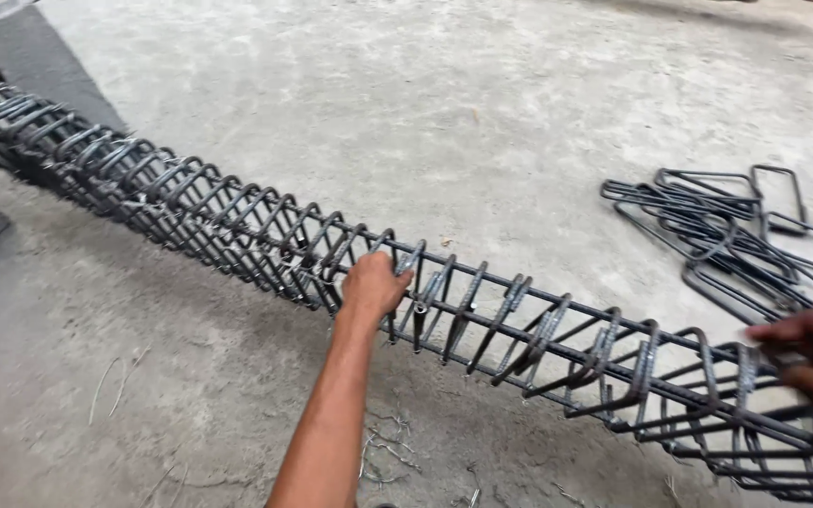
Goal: Tying rebar stirrups to longitudinal bars using wire ties and a manual twisting hook tool
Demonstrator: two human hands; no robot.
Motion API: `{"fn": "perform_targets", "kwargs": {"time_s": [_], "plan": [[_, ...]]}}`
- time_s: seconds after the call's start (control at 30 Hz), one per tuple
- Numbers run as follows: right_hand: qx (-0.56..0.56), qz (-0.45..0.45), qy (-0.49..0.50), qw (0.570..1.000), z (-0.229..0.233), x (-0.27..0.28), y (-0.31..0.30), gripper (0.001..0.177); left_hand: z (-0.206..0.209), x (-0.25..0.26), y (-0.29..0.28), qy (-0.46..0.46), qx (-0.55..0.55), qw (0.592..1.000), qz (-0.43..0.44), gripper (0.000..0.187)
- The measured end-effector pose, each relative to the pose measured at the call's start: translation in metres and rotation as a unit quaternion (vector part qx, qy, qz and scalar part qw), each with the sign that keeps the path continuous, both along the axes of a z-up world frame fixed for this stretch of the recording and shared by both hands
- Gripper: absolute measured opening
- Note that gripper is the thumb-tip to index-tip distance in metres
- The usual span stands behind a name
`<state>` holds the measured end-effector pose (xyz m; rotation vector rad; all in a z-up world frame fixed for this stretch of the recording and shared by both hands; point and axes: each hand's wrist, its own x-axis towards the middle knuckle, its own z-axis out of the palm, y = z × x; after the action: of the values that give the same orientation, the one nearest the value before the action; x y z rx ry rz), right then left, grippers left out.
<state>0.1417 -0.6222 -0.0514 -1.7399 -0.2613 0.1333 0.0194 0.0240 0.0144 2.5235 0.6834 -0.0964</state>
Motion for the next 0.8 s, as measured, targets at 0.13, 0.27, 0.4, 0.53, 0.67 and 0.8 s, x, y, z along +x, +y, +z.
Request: {"fn": "perform_targets", "kwargs": {"time_s": [0.13, 0.27, 0.4, 0.53, 0.67, 0.8], "plan": [[-0.25, -0.007, 0.207, 0.946, 0.156, -0.113, 0.158, 0.059, -0.002, 0.0, -0.004, 0.002, 0.019, 1.0, -0.008, 0.038], [-0.279, 0.037, 0.248, 0.927, 0.177, -0.134, 0.186, 0.06, -0.014, 0.006, 0.003, 0.003, 0.019, 1.0, -0.001, 0.036], [-0.27, 0.045, 0.288, 0.918, 0.181, -0.141, 0.199, 0.048, -0.012, 0.003, 0.002, 0.002, 0.047, 0.999, -0.003, 0.037], [-0.266, 0.062, 0.286, 0.918, 0.17, -0.143, 0.194, 0.047, -0.005, 0.008, -0.005, -0.013, 0.124, 0.992, -0.014, 0.036], [-0.291, 0.082, 0.278, 0.912, 0.154, -0.143, 0.195, 0.039, 0.033, 0.004, -0.019, -0.078, 0.073, 0.994, -0.002, 0.033], [-0.254, 0.058, 0.346, 0.901, 0.148, -0.143, 0.196, 0.042, 0.033, -0.001, 0.0, -0.139, 0.096, 0.984, 0.051, 0.034]]}}
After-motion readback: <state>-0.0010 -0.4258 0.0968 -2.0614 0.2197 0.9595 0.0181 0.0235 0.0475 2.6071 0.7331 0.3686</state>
